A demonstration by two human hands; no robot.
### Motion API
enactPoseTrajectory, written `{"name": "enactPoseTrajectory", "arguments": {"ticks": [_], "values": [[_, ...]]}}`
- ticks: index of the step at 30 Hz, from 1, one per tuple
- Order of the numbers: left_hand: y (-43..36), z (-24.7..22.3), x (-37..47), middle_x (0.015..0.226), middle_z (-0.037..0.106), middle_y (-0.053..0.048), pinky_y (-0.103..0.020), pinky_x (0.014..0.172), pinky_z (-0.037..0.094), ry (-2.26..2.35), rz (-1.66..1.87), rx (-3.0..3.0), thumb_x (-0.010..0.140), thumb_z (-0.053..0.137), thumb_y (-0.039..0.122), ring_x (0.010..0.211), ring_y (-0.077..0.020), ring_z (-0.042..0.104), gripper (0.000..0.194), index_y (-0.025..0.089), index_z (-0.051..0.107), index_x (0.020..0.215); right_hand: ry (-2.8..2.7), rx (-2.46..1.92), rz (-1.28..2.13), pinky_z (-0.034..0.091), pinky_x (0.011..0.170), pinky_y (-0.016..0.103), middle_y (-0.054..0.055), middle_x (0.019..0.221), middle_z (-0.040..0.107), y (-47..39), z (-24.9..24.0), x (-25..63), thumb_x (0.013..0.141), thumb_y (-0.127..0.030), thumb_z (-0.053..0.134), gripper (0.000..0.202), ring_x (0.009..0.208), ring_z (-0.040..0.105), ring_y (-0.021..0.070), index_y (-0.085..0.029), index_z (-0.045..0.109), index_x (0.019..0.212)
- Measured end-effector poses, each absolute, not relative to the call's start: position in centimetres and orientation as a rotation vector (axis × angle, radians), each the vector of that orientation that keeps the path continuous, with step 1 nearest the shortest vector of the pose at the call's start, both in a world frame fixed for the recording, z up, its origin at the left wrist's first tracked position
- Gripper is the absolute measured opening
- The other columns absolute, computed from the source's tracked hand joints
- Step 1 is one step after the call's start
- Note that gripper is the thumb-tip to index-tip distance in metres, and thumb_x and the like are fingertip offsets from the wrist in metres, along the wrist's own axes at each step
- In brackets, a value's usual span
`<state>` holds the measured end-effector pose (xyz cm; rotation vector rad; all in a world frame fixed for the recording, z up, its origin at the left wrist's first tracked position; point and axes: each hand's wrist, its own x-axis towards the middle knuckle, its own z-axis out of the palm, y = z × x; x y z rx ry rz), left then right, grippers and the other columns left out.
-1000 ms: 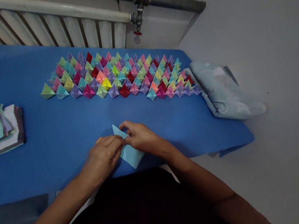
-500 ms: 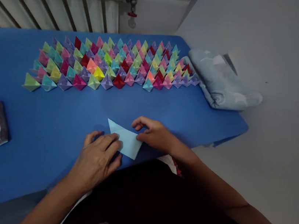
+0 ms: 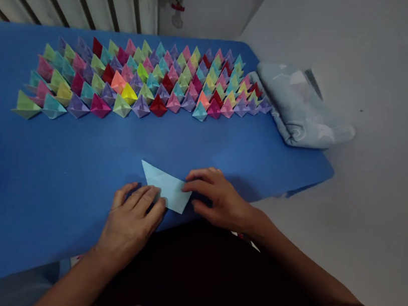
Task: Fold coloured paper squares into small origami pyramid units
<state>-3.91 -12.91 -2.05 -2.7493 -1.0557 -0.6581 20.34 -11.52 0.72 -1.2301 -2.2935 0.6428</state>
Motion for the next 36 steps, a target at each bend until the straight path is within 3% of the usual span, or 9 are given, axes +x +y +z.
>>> {"name": "enactPoseTrajectory", "arguments": {"ticks": [8, 14, 25, 36], "values": [[-13.0, -2.0, -3.7, 0.113, 0.073, -0.013, -0.050, 0.094, 0.047, -1.103, -0.663, -2.748, 0.094, 0.056, 0.010, 0.099, -0.0271, 0.070, 0.012, 0.016, 0.064, 0.101, -2.299, -1.194, 0.506, 0.043, 0.085, 0.039, 0.007, 0.106, 0.069, -11.2, -1.5, 20.5, 0.093, -0.016, 0.056, 0.018, 0.096, 0.062, 0.0202, -0.022, 0.070, 0.102], [-13.0, -1.8, -3.4, 0.110, 0.074, -0.011, -0.049, 0.093, 0.048, -1.204, -0.735, -2.734, 0.096, 0.056, 0.014, 0.097, -0.0257, 0.070, 0.008, 0.017, 0.063, 0.098, -2.211, -1.220, 0.530, 0.045, 0.085, 0.038, 0.007, 0.104, 0.070, -11.2, -1.4, 20.6, 0.093, -0.018, 0.058, 0.012, 0.096, 0.065, 0.0195, -0.020, 0.070, 0.095], [-13.0, -1.9, -3.4, 0.110, 0.073, -0.011, -0.049, 0.093, 0.048, -1.214, -0.758, -2.745, 0.094, 0.058, 0.014, 0.098, -0.0263, 0.070, 0.007, 0.018, 0.063, 0.096, -2.108, -1.193, 0.554, 0.050, 0.089, 0.039, 0.010, 0.110, 0.068, -11.3, -1.5, 20.8, 0.086, -0.013, 0.062, 0.023, 0.104, 0.064, 0.0206, -0.019, 0.066, 0.108], [-13.1, -2.1, -3.6, 0.112, 0.073, -0.011, -0.050, 0.096, 0.047, -1.216, -0.758, -2.771, 0.093, 0.058, 0.012, 0.100, -0.0264, 0.070, 0.015, 0.018, 0.065, 0.104, -2.251, -1.212, 0.498, 0.047, 0.085, 0.039, 0.008, 0.105, 0.070, -11.3, -1.3, 20.8, 0.094, -0.016, 0.053, 0.019, 0.096, 0.065, 0.0195, -0.020, 0.071, 0.100]]}}
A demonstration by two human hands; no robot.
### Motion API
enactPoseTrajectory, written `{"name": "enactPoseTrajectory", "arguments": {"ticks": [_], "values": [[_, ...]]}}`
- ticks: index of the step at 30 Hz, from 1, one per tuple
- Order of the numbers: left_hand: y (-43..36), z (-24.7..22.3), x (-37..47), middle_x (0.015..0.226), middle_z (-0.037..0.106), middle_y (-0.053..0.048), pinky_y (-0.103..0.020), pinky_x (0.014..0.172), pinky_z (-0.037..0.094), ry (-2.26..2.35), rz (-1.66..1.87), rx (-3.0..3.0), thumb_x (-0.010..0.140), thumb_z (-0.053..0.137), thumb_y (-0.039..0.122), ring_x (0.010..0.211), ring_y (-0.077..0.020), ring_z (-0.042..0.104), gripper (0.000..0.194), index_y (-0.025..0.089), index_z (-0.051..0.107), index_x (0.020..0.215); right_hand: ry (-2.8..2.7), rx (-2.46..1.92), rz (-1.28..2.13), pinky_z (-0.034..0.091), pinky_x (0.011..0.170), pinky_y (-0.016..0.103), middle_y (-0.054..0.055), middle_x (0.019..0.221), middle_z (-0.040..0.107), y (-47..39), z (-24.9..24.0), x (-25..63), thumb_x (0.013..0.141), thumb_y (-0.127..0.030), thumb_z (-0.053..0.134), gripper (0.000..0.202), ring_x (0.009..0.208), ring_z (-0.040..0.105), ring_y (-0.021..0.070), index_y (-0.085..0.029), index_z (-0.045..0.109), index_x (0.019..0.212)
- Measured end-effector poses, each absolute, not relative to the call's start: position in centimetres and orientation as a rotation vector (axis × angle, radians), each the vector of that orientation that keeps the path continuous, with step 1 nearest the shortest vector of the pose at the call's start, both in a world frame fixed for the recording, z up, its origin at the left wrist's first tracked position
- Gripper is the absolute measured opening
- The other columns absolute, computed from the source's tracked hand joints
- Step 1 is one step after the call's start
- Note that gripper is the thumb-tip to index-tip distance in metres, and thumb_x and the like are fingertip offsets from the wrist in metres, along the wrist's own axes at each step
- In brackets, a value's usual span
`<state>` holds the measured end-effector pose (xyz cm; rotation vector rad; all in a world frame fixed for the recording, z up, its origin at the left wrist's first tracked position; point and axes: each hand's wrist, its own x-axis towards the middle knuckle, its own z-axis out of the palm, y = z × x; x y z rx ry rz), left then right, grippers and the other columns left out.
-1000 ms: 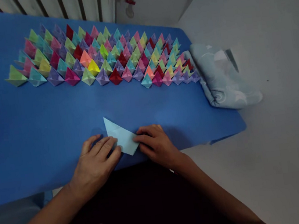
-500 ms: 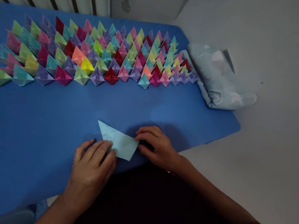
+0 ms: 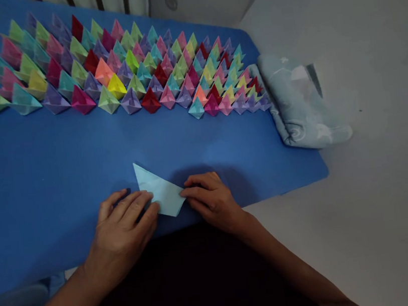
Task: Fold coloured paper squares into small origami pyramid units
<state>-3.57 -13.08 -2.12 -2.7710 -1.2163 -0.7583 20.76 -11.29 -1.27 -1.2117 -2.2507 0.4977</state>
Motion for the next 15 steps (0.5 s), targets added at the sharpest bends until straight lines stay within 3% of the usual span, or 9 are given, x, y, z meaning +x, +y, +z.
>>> {"name": "enactPoseTrajectory", "arguments": {"ticks": [4, 7, 11, 15], "values": [[-13.2, -2.3, -3.6, 0.113, 0.073, -0.011, -0.051, 0.098, 0.046, -1.238, -0.734, -2.769, 0.092, 0.058, 0.010, 0.101, -0.0273, 0.070, 0.015, 0.019, 0.066, 0.102, -2.186, -1.276, 0.477, 0.050, 0.083, 0.038, 0.010, 0.106, 0.071, -11.5, -1.2, 20.7, 0.093, -0.017, 0.055, 0.017, 0.098, 0.066, 0.0207, -0.020, 0.068, 0.103], [-13.3, -2.3, -3.8, 0.115, 0.072, -0.013, -0.051, 0.098, 0.046, -1.213, -0.703, -2.777, 0.092, 0.055, 0.005, 0.104, -0.0281, 0.069, 0.020, 0.018, 0.066, 0.104, -2.094, -1.448, 0.512, 0.052, 0.077, 0.035, 0.009, 0.100, 0.072, -12.0, -0.6, 20.7, 0.093, -0.015, 0.049, 0.023, 0.089, 0.068, 0.0198, -0.019, 0.064, 0.110], [-13.4, -2.4, -4.1, 0.116, 0.071, -0.017, -0.052, 0.096, 0.048, -1.154, -0.727, -2.791, 0.091, 0.056, 0.003, 0.107, -0.0294, 0.068, 0.021, 0.015, 0.064, 0.107, -1.914, -1.712, 0.951, 0.049, 0.061, 0.030, 0.001, 0.077, 0.070, -12.4, 1.2, 20.2, 0.097, -0.025, 0.047, 0.030, 0.062, 0.063, 0.0148, -0.020, 0.056, 0.125], [-13.4, -2.4, -4.3, 0.116, 0.071, -0.019, -0.053, 0.094, 0.050, -1.120, -0.790, -2.802, 0.091, 0.057, 0.002, 0.107, -0.0302, 0.068, 0.020, 0.014, 0.062, 0.107, -1.615, -1.725, 1.332, 0.048, 0.055, 0.026, -0.003, 0.071, 0.064, -11.8, 2.2, 19.1, 0.092, -0.033, 0.059, 0.033, 0.056, 0.060, 0.0117, -0.023, 0.057, 0.123]]}}
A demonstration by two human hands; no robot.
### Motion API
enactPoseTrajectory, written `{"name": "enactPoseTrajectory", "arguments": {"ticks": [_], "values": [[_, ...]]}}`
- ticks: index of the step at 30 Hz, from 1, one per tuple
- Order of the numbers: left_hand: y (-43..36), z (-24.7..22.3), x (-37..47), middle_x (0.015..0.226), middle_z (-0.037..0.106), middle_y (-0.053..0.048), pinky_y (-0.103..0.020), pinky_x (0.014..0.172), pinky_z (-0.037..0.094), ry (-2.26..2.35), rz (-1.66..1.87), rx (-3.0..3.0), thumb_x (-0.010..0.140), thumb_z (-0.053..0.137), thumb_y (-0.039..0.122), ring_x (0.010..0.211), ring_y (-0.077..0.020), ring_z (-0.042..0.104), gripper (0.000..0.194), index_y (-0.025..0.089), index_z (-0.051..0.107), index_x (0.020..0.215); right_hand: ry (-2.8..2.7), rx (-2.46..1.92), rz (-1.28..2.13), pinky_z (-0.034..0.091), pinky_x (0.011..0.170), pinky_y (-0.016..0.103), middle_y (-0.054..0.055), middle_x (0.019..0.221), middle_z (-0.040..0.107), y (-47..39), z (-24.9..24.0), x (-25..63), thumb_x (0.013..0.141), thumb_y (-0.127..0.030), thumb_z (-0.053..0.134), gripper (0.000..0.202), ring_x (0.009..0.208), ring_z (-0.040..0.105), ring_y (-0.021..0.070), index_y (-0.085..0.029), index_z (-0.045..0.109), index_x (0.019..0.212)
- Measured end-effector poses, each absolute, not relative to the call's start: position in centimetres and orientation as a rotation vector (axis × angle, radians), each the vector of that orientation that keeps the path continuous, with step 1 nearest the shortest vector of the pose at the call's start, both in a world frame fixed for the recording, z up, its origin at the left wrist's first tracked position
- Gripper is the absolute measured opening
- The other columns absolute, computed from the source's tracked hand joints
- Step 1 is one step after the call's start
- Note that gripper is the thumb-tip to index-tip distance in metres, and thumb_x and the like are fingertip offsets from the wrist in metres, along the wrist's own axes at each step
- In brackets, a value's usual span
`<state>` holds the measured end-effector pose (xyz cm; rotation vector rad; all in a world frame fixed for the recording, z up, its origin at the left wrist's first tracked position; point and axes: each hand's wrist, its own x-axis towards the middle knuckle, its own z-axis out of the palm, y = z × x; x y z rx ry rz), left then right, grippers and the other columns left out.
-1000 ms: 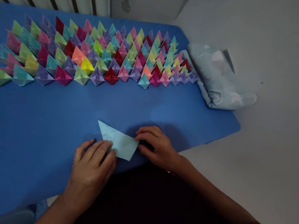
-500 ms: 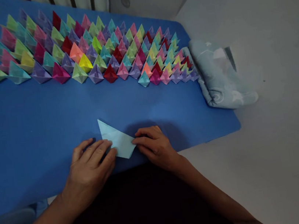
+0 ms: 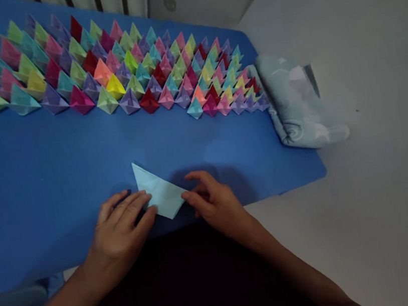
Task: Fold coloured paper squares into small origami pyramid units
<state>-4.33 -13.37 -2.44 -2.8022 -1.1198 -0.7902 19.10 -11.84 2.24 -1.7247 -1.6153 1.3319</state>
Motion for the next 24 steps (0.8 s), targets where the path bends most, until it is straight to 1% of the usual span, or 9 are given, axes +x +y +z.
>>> {"name": "enactPoseTrajectory", "arguments": {"ticks": [4, 10, 12, 17, 20, 24], "values": [[-13.33, -2.50, -4.27, 0.115, 0.071, -0.017, -0.052, 0.093, 0.051, -1.120, -0.805, -2.793, 0.091, 0.058, 0.004, 0.106, -0.0294, 0.069, 0.018, 0.015, 0.062, 0.104, -1.422, -1.715, 1.476, 0.046, 0.049, 0.022, -0.007, 0.067, 0.058, -10.93, 2.00, 18.23, 0.086, -0.028, 0.066, 0.037, 0.052, 0.055, 0.0092, -0.025, 0.058, 0.122], [-13.35, -2.50, -3.90, 0.113, 0.073, -0.014, -0.051, 0.095, 0.049, -1.169, -0.794, -2.777, 0.090, 0.063, 0.012, 0.103, -0.0282, 0.070, 0.011, 0.017, 0.063, 0.100, -1.313, -1.704, 1.520, 0.046, 0.053, 0.022, -0.009, 0.065, 0.056, -10.61, 1.67, 17.99, 0.080, -0.013, 0.063, 0.035, 0.051, 0.055, 0.0077, -0.023, 0.059, 0.113], [-13.35, -2.49, -3.84, 0.113, 0.073, -0.014, -0.051, 0.095, 0.049, -1.177, -0.787, -2.783, 0.091, 0.063, 0.013, 0.103, -0.0280, 0.070, 0.013, 0.017, 0.064, 0.103, -1.307, -1.696, 1.524, 0.046, 0.053, 0.022, -0.009, 0.064, 0.056, -10.63, 1.66, 17.97, 0.079, -0.013, 0.063, 0.033, 0.051, 0.055, 0.0079, -0.023, 0.059, 0.110], [-13.36, -2.49, -3.90, 0.117, 0.071, -0.012, -0.051, 0.098, 0.046, -1.202, -0.730, -2.797, 0.091, 0.062, 0.015, 0.103, -0.0269, 0.069, 0.027, 0.019, 0.063, 0.118, -1.316, -1.692, 1.518, 0.048, 0.056, 0.024, -0.008, 0.066, 0.056, -10.68, 1.68, 17.92, 0.078, -0.012, 0.062, 0.028, 0.052, 0.054, 0.0081, -0.023, 0.058, 0.104], [-13.37, -2.40, -3.89, 0.117, 0.071, -0.013, -0.053, 0.097, 0.045, -1.192, -0.720, -2.796, 0.091, 0.062, 0.016, 0.103, -0.0282, 0.069, 0.030, 0.020, 0.063, 0.120, -1.315, -1.692, 1.535, 0.047, 0.055, 0.024, -0.008, 0.066, 0.055, -10.66, 1.65, 17.95, 0.078, -0.013, 0.061, 0.025, 0.053, 0.054, 0.0083, -0.023, 0.058, 0.100], [-13.39, -2.10, -3.64, 0.116, 0.070, -0.014, -0.055, 0.098, 0.043, -1.191, -0.699, -2.784, 0.092, 0.062, 0.020, 0.103, -0.0300, 0.069, 0.027, 0.019, 0.065, 0.118, -1.294, -1.658, 1.542, 0.045, 0.053, 0.022, -0.009, 0.063, 0.053, -10.68, 1.39, 17.98, 0.076, -0.012, 0.062, 0.022, 0.053, 0.052, 0.0080, -0.023, 0.057, 0.094]]}}
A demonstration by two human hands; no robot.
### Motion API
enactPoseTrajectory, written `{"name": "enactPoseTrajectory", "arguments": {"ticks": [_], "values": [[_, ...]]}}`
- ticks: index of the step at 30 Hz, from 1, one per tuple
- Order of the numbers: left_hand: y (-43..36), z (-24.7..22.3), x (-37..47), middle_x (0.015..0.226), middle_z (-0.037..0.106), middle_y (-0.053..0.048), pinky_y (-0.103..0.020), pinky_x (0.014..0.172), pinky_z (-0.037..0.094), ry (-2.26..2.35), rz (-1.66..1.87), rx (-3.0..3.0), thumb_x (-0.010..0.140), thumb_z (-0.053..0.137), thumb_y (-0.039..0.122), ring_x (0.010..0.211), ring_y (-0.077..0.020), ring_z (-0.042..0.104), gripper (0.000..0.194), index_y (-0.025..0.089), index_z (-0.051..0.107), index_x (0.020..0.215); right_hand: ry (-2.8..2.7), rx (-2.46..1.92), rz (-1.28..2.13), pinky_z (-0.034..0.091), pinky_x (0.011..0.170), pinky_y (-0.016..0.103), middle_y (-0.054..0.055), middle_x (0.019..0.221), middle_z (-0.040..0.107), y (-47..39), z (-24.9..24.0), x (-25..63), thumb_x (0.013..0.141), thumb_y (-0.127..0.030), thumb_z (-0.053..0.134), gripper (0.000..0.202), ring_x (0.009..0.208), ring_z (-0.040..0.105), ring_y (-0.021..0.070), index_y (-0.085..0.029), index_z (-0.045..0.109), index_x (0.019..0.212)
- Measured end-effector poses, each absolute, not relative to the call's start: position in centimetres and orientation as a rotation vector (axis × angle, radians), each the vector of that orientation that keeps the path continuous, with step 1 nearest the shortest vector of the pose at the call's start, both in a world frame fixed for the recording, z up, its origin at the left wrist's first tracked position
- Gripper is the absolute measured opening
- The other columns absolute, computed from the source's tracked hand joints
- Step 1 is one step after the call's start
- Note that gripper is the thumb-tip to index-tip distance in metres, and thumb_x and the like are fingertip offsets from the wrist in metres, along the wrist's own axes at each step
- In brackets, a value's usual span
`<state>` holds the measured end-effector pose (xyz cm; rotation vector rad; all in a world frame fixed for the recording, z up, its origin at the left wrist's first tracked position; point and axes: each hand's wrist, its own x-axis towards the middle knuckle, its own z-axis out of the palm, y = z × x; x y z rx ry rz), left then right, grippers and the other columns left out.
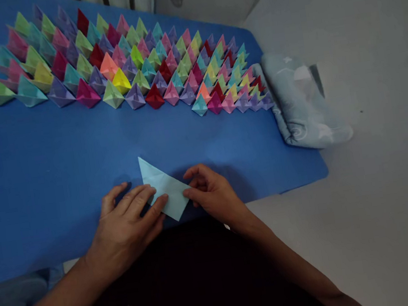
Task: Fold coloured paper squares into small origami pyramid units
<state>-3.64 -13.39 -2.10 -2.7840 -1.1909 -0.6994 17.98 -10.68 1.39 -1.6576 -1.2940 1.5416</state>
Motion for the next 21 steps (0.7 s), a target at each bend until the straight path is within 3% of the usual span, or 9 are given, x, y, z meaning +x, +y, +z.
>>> {"name": "enactPoseTrajectory", "arguments": {"ticks": [6, 14, 21], "values": [[-13.5, -2.0, -3.3, 0.114, 0.071, -0.014, -0.055, 0.102, 0.042, -1.232, -0.709, -2.765, 0.091, 0.063, 0.024, 0.102, -0.0302, 0.069, 0.026, 0.017, 0.067, 0.115, -1.385, -1.643, 1.497, 0.043, 0.054, 0.021, -0.007, 0.063, 0.055, -11.1, 1.1, 18.1, 0.078, -0.016, 0.059, 0.012, 0.055, 0.050, 0.0080, -0.022, 0.064, 0.086], [-13.4, -2.5, -3.6, 0.115, 0.073, -0.012, -0.052, 0.100, 0.044, -1.174, -0.735, -2.740, 0.092, 0.062, 0.017, 0.104, -0.0280, 0.070, 0.022, 0.019, 0.065, 0.114, -1.698, -1.669, 1.273, 0.048, 0.069, 0.026, -0.001, 0.080, 0.069, -11.5, 1.6, 18.6, 0.083, -0.008, 0.052, 0.027, 0.070, 0.060, 0.0111, -0.022, 0.075, 0.090], [-13.6, -2.4, -3.9, 0.118, 0.073, -0.011, -0.052, 0.101, 0.043, -1.182, -0.740, -2.783, 0.095, 0.054, 0.007, 0.111, -0.0273, 0.068, 0.026, 0.019, 0.062, 0.116, -1.940, -1.601, 1.106, 0.048, 0.065, 0.025, 0.000, 0.082, 0.066, -12.1, 1.7, 18.8, 0.078, -0.006, 0.060, 0.030, 0.064, 0.057, 0.0095, -0.020, 0.075, 0.101]]}}
